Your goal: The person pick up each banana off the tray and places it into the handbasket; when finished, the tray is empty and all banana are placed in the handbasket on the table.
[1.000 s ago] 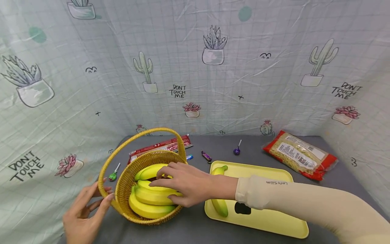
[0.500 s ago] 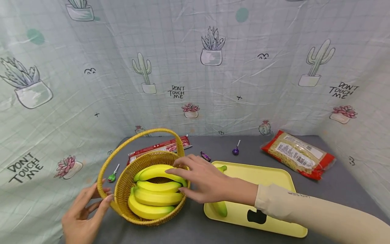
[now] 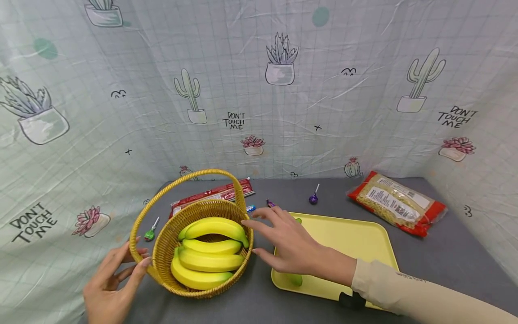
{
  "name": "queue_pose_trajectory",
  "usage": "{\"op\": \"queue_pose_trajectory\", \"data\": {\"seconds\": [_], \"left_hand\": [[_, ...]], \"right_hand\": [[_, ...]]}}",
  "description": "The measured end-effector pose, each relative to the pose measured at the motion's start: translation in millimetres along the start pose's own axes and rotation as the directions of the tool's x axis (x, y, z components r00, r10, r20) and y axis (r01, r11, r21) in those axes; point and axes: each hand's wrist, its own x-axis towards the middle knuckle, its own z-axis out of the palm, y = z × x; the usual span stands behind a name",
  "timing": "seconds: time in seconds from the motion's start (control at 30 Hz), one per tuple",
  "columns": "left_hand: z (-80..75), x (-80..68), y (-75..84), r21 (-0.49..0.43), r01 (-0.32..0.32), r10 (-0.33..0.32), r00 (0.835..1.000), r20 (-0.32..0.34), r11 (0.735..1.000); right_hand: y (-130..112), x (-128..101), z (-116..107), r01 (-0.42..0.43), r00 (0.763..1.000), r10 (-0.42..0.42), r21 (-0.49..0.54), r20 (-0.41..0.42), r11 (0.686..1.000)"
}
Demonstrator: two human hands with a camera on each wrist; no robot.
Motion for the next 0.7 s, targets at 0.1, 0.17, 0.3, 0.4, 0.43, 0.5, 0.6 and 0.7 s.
{"op": "queue_pose_trajectory", "data": {"seconds": [0.1,0.17,0.3,0.4,0.43,0.5,0.6,0.7], "left_hand": [[-0.4,-0.4,1.1,0.013,0.025,-0.026,1.0,0.006,1.0],[-0.5,-0.4,2.3,0.02,0.042,-0.042,0.999,0.008,0.999],[0.5,0.4,2.8,0.014,0.041,-0.041,0.999,0.004,0.999],[0.6,0.9,3.8,0.014,0.068,-0.068,0.998,0.005,0.998],[0.7,1.1,4.0,0.011,0.076,-0.076,0.997,0.005,0.997],[0.4,1.0,4.4,0.005,0.096,-0.096,0.995,0.005,0.995],[0.4,0.7,4.2,-0.014,0.09,-0.09,0.996,-0.001,0.996],[0.4,1.0,4.4,-0.004,0.081,-0.081,0.997,0.001,0.997]], "right_hand": [[3.3,-9.0,5.2,-0.043,0.999,0.043,-0.012,-0.008,0.999],[5.1,-14.7,8.9,-0.064,0.998,0.064,-0.023,-0.014,0.998],[8.3,-25.8,16.0,-0.104,0.995,0.104,-0.045,-0.015,0.994],[10.4,-34.0,20.4,-0.137,0.991,0.137,-0.057,-0.006,0.989],[11.2,-36.8,22.0,-0.15,0.989,0.15,-0.062,0.0,0.987],[12.5,-42.0,25.3,-0.181,0.983,0.183,-0.07,0.018,0.981],[14.2,-48.7,30.2,-0.215,0.975,0.219,-0.09,0.042,0.973],[15.5,-53.6,34.4,-0.23,0.97,0.237,-0.119,0.055,0.966]]}}
